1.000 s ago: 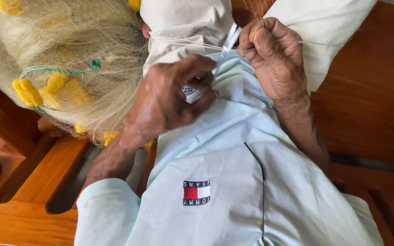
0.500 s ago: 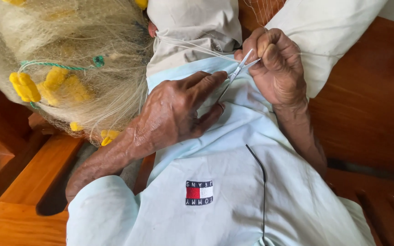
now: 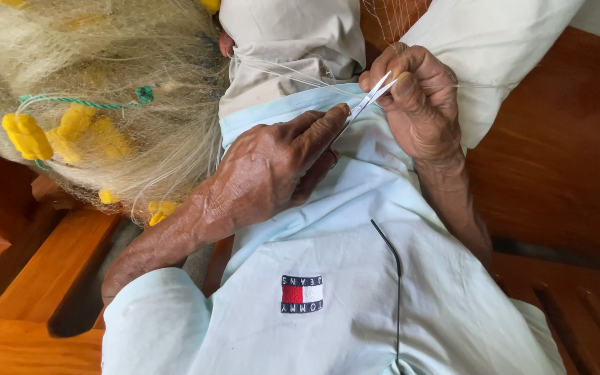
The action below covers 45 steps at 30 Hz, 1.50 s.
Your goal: Repairing a fishing net by weaving and knotting using a shuttle tool.
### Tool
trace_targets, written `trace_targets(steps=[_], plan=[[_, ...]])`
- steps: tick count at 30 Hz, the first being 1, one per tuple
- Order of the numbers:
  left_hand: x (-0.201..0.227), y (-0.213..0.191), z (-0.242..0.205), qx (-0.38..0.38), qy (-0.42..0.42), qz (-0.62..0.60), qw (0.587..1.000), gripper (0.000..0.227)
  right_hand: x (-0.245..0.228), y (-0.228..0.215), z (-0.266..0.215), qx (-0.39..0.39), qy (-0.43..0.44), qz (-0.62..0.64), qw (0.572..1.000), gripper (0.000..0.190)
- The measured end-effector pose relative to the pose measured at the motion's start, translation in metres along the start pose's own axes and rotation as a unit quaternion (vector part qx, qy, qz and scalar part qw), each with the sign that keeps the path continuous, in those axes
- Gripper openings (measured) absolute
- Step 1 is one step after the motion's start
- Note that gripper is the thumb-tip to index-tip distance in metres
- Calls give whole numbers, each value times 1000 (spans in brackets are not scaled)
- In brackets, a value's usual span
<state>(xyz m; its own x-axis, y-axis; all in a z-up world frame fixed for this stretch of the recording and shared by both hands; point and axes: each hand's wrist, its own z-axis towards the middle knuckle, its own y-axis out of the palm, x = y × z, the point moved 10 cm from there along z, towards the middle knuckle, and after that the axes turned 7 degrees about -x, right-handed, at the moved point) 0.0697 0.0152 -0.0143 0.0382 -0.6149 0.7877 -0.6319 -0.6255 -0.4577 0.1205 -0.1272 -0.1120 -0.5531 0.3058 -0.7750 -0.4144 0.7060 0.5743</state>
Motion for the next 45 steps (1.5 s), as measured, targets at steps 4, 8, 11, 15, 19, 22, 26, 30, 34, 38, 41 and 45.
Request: trace_targets(steps=[4,8,11,15,19,22,26,30,34,38,41,45], plan=[[1,-1,1,-14,18,-4,1000,51,0,-1,0,5,5,3,1000,23],[1,0,4,-37,31,-5,999,53,3,-4,0,5,8,3,1000,23],[-2,3,2,-23,43,14,999,51,0,-3,1,10,5,-15,1000,27],[-7,9,0,-37,31,0,999,54,2,-4,1,8,6,-13,1000,25],[-10,13,0,-53,13,-11,998,65,-2,-2,4,14,-13,-36,999,25],[-12,16,-1,-66,11,-14,998,71,-3,-2,3,18,-17,-43,999,26],[-14,19,-1,-94,16,-11,995,77,-2,-3,1,24,-12,-56,998,27],[-10,1,1,-49,32,-34,998,59,-5,-3,-4,48,-1,-82,995,33],[-10,-35,10,-4,18,-232,972,39,-10,-2,-18,99,31,-68,992,35],[-52,-21,9,53,-70,-548,832,32,-3,-15,-31,183,64,-17,981,36],[-60,-12,17,106,-52,-568,814,34,-6,-21,-31,195,36,-32,980,36],[-53,-3,32,183,-17,-550,814,32,-4,-28,-38,244,36,-72,966,34]])
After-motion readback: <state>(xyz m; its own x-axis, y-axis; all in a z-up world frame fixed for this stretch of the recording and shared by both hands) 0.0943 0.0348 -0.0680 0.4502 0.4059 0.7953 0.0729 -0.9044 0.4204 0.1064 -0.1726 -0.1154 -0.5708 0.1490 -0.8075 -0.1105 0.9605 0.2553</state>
